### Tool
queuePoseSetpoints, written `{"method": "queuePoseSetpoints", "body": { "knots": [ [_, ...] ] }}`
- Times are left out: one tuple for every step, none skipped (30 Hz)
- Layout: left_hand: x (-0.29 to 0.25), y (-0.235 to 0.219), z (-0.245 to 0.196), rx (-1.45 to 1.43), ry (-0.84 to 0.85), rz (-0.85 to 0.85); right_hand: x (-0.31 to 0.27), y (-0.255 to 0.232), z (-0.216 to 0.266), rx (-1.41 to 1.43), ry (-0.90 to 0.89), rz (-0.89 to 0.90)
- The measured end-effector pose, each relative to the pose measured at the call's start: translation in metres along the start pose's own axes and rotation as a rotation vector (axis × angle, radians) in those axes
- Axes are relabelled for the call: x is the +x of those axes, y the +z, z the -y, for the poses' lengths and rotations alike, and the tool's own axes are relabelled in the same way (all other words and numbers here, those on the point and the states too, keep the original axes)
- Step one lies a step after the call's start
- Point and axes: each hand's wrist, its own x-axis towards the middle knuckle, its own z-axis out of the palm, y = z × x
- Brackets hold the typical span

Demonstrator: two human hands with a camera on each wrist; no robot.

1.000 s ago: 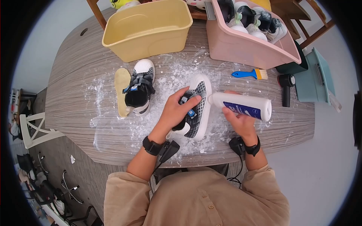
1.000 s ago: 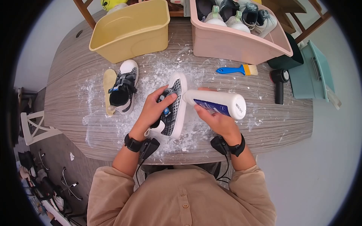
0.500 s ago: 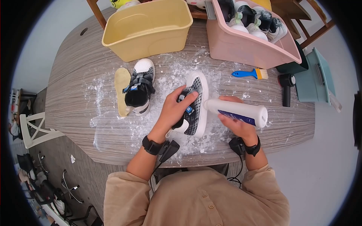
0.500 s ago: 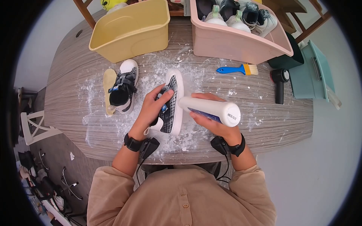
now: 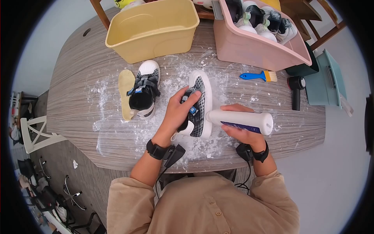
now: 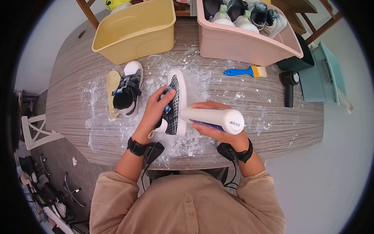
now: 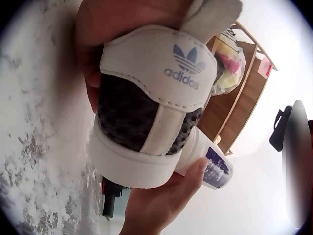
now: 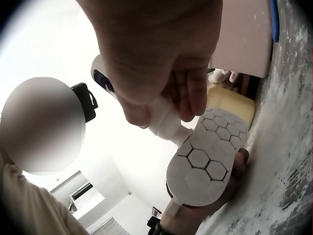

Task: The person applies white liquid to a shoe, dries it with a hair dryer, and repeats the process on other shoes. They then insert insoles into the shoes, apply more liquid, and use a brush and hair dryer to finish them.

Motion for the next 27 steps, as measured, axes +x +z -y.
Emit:
{"method": "queuePoseSetpoints", "body": {
  "knots": [
    [-0.001,0.001,-0.001,-0.018,0.0,-0.001,0.0,0.0,0.0,0.002,-0.001,0.003],
    [-0.001,0.001,-0.002,-0.037,-0.001,-0.002,0.0,0.0,0.0,0.003,-0.001,0.006],
    [0.0,0.001,-0.001,-0.057,-0.001,0.002,0.0,0.0,0.0,0.001,-0.011,0.01],
    [0.001,0.0,0.001,-0.076,0.0,0.006,0.001,0.0,0.001,-0.001,-0.02,0.014],
    [0.002,0.0,0.002,-0.096,0.0,0.01,0.001,0.0,0.001,-0.003,-0.029,0.018],
    [0.002,0.0,0.003,-0.102,-0.001,0.011,0.001,0.0,0.001,-0.002,-0.035,0.023],
    [0.002,0.0,0.003,-0.107,-0.002,0.013,0.001,-0.001,0.001,0.0,-0.04,0.027],
    [0.002,0.0,0.003,-0.113,-0.003,0.014,0.001,-0.001,0.0,0.001,-0.045,0.032],
    [0.002,0.0,0.003,-0.117,-0.003,0.012,0.0,-0.001,0.0,0.011,-0.039,0.031],
    [0.002,0.0,0.002,-0.12,-0.003,0.011,0.0,0.0,-0.001,0.022,-0.034,0.029],
    [0.002,0.0,0.002,-0.123,-0.003,0.009,-0.001,0.0,-0.001,0.033,-0.028,0.029],
    [0.002,0.0,0.002,-0.125,-0.002,0.005,0.0,0.0,0.0,0.023,-0.04,0.036],
    [0.002,-0.001,0.003,-0.127,-0.002,0.002,0.001,-0.001,0.003,0.011,-0.053,0.044],
    [0.002,-0.001,0.003,-0.129,-0.001,-0.001,0.002,-0.002,0.005,0.0,-0.065,0.052],
    [0.002,0.0,0.001,-0.133,-0.003,-0.017,0.002,-0.002,0.006,0.005,-0.068,0.056],
    [0.0,0.001,-0.001,-0.137,-0.005,-0.033,0.002,-0.001,0.007,0.011,-0.071,0.06],
    [0.0,0.002,-0.003,-0.141,-0.006,-0.049,0.003,-0.001,0.008,0.016,-0.075,0.064],
    [0.0,0.001,-0.002,-0.147,-0.009,-0.044,0.003,-0.002,0.008,-0.007,-0.107,0.074],
    [0.001,0.0,0.0,-0.153,-0.011,-0.039,0.005,-0.002,0.007,-0.03,-0.139,0.085],
    [0.001,0.0,0.001,-0.159,-0.014,-0.034,0.005,-0.003,0.007,-0.054,-0.17,0.095],
    [0.001,0.001,0.0,-0.166,-0.017,-0.044,0.006,-0.003,0.007,-0.052,-0.182,0.102],
    [0.0,0.001,-0.002,-0.173,-0.02,-0.054,0.006,-0.003,0.007,-0.049,-0.193,0.11],
    [-0.001,0.002,-0.003,-0.18,-0.022,-0.065,0.006,-0.004,0.007,-0.046,-0.205,0.117],
    [0.0,0.002,-0.003,-0.194,-0.027,-0.078,0.006,-0.004,0.009,-0.01,-0.175,0.13],
    [0.0,0.002,-0.002,-0.209,-0.032,-0.091,0.006,-0.004,0.012,0.027,-0.145,0.142],
    [0.001,0.001,-0.002,-0.223,-0.037,-0.104,0.005,-0.004,0.014,0.064,-0.115,0.155],
    [0.002,0.0,-0.003,-0.282,-0.052,-0.072,0.002,-0.003,0.01,0.128,-0.08,0.132]
  ]
}}
